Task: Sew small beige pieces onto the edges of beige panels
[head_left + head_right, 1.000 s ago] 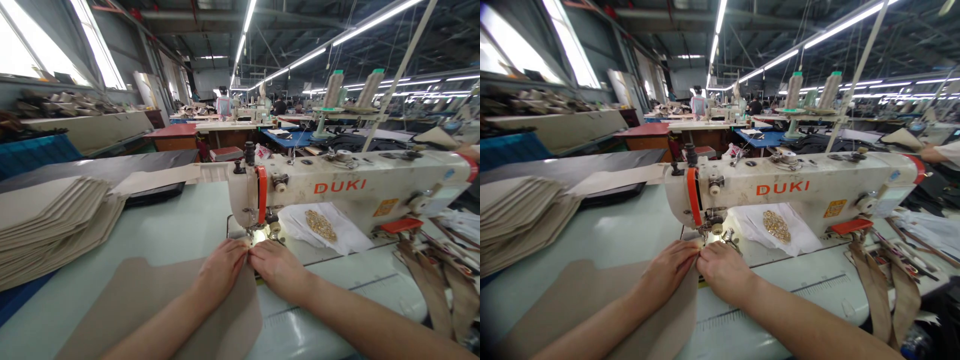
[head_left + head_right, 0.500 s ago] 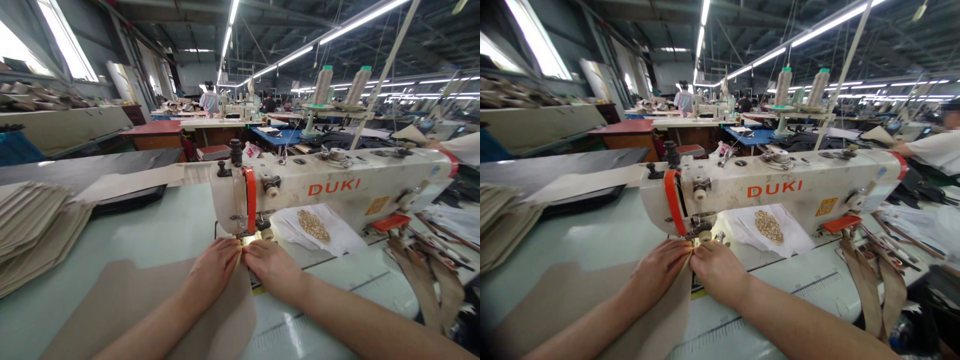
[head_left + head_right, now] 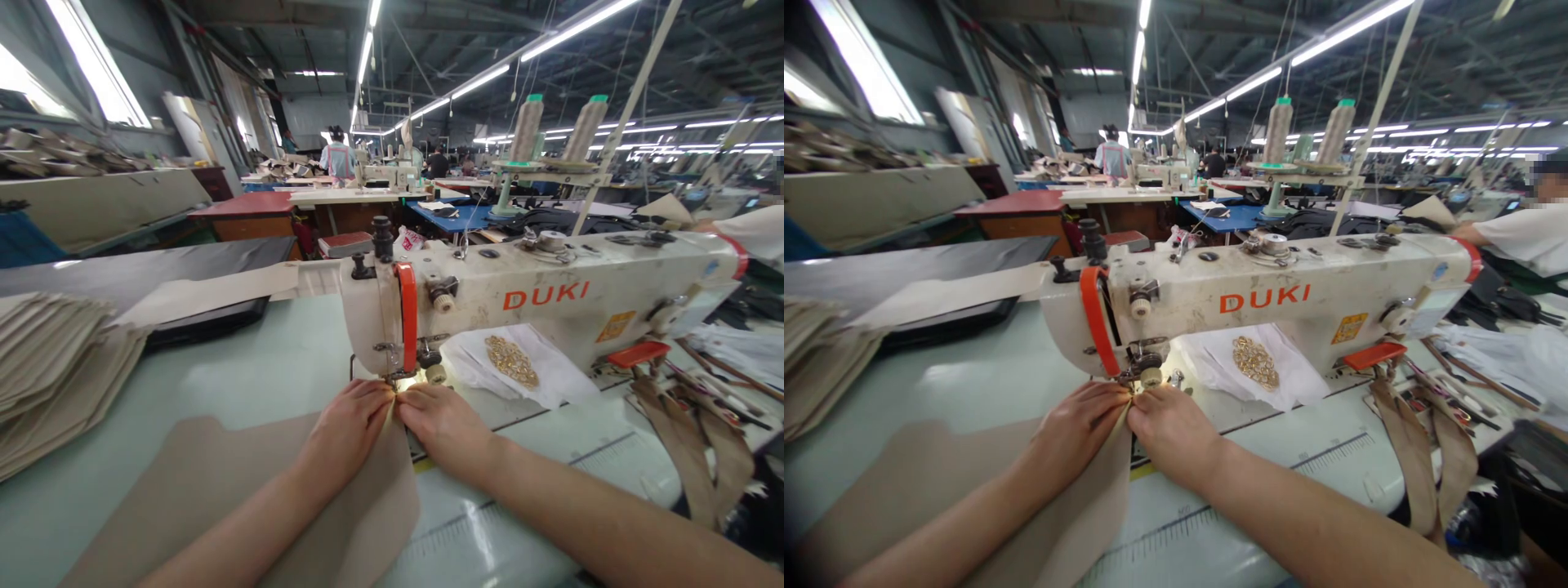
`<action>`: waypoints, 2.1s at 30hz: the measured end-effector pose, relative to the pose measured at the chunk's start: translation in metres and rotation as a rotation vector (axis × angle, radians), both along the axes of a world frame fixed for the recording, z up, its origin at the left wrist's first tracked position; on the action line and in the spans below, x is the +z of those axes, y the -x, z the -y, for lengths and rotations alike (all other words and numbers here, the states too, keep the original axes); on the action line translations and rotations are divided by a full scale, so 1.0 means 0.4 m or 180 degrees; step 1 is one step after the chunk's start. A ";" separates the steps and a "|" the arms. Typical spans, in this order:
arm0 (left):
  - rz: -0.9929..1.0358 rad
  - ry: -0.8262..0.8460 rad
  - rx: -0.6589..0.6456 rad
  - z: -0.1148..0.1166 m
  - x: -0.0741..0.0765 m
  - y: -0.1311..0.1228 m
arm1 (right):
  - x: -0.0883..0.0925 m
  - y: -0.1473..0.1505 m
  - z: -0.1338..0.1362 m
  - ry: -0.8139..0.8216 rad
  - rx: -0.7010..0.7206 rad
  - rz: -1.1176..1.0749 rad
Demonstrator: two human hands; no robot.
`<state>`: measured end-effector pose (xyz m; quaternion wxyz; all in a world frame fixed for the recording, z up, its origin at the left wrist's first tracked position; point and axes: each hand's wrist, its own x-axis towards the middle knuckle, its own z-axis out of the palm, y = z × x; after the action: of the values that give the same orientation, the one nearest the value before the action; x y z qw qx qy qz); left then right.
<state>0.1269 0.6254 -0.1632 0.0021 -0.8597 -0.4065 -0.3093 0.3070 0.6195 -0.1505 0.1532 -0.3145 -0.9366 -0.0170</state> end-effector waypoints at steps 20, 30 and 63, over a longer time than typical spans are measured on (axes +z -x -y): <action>-0.0762 0.0093 0.0272 0.037 -0.003 0.008 | -0.013 -0.015 0.022 -0.0140 0.0327 -0.0008; -0.0715 0.0034 0.0366 0.037 0.002 0.005 | -0.007 -0.009 0.019 -0.0037 0.0377 0.0030; -0.0599 -0.0025 0.0316 0.013 0.005 -0.001 | -0.009 -0.003 0.006 0.0168 0.0303 -0.0235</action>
<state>0.1273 0.6202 -0.1611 0.0590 -0.8637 -0.4454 -0.2283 0.3080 0.6171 -0.1541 0.1799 -0.2739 -0.9444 0.0266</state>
